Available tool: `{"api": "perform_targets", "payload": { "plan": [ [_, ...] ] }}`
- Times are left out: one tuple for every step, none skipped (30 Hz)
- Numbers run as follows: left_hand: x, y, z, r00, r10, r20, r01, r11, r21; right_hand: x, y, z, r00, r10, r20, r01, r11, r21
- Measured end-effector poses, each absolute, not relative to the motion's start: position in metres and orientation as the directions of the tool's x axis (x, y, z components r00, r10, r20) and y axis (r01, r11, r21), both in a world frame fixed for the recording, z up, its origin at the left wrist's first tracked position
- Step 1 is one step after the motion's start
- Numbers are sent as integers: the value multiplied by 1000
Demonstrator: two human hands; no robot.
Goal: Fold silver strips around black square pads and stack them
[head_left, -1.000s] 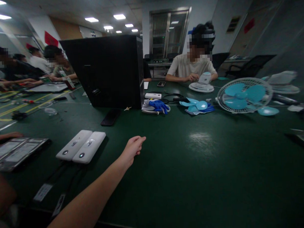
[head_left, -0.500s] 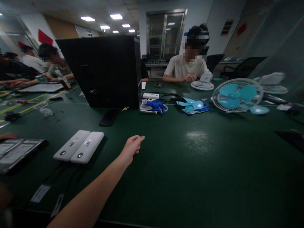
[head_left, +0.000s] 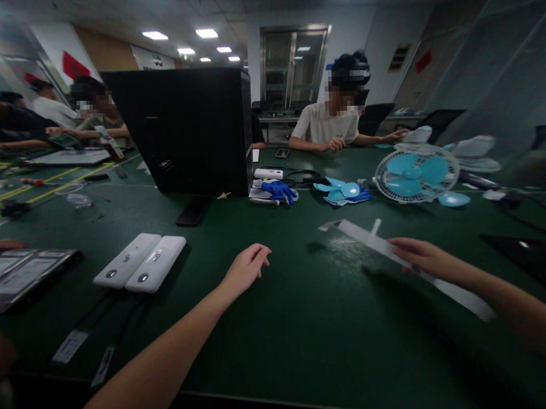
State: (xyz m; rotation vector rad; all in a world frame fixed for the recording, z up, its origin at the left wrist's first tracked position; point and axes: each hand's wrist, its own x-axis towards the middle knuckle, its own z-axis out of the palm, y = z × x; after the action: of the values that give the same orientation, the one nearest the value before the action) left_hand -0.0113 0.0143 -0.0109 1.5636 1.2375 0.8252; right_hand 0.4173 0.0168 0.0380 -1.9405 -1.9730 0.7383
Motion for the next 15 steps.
{"api": "perform_targets", "payload": {
  "plan": [
    [-11, 12, -10, 280, 960, -31, 366, -77, 927, 391, 10, 40, -230, 947, -223, 783, 44, -621],
    [-10, 10, -10, 308, 951, -26, 369, -95, 924, 365, 2, 42, -352, 893, -281, 750, 89, -655],
    [-10, 9, -9, 352, 936, -26, 340, -102, 935, 341, -6, 45, -437, 843, -315, 728, 125, -674],
    [-10, 7, -8, 401, 915, -38, 310, -97, 946, 319, -15, 48, -497, 802, -330, 714, 162, -681],
    [-9, 6, -8, 458, 887, -58, 290, -88, 953, 301, -23, 51, -531, 776, -341, 710, 187, -679],
    [-9, 4, -7, 515, 852, -88, 290, -77, 954, 287, -29, 54, -550, 761, -345, 710, 209, -672],
    [-8, 3, -6, 568, 814, -126, 312, -70, 948, 277, -34, 55, -557, 755, -345, 716, 226, -661],
    [-8, 1, -5, 614, 772, -167, 347, -74, 935, 271, -37, 56, -556, 757, -343, 725, 240, -645],
    [-7, 0, -4, 643, 736, -213, 368, -52, 928, 270, -37, 55, -550, 764, -338, 739, 257, -623],
    [-6, -1, -2, 657, 713, -243, 387, -42, 921, 272, -36, 53, -539, 773, -335, 758, 273, -592],
    [-6, -2, 0, 659, 709, -251, 395, -42, 918, 276, -33, 50, -522, 784, -335, 783, 285, -553],
    [-5, -3, 1, 656, 712, -249, 399, -48, 916, 283, -30, 46, -501, 796, -340, 809, 292, -510],
    [-5, -4, 3, 655, 714, -246, 403, -54, 914, 291, -25, 42, -478, 808, -345, 834, 295, -466],
    [-5, -4, 5, 652, 718, -244, 407, -60, 912, 300, -20, 38, -455, 820, -348, 857, 295, -423],
    [-6, -5, 6, 651, 718, -246, 413, -64, 908, 310, -14, 35, -430, 835, -343, 876, 293, -383]
  ]
}}
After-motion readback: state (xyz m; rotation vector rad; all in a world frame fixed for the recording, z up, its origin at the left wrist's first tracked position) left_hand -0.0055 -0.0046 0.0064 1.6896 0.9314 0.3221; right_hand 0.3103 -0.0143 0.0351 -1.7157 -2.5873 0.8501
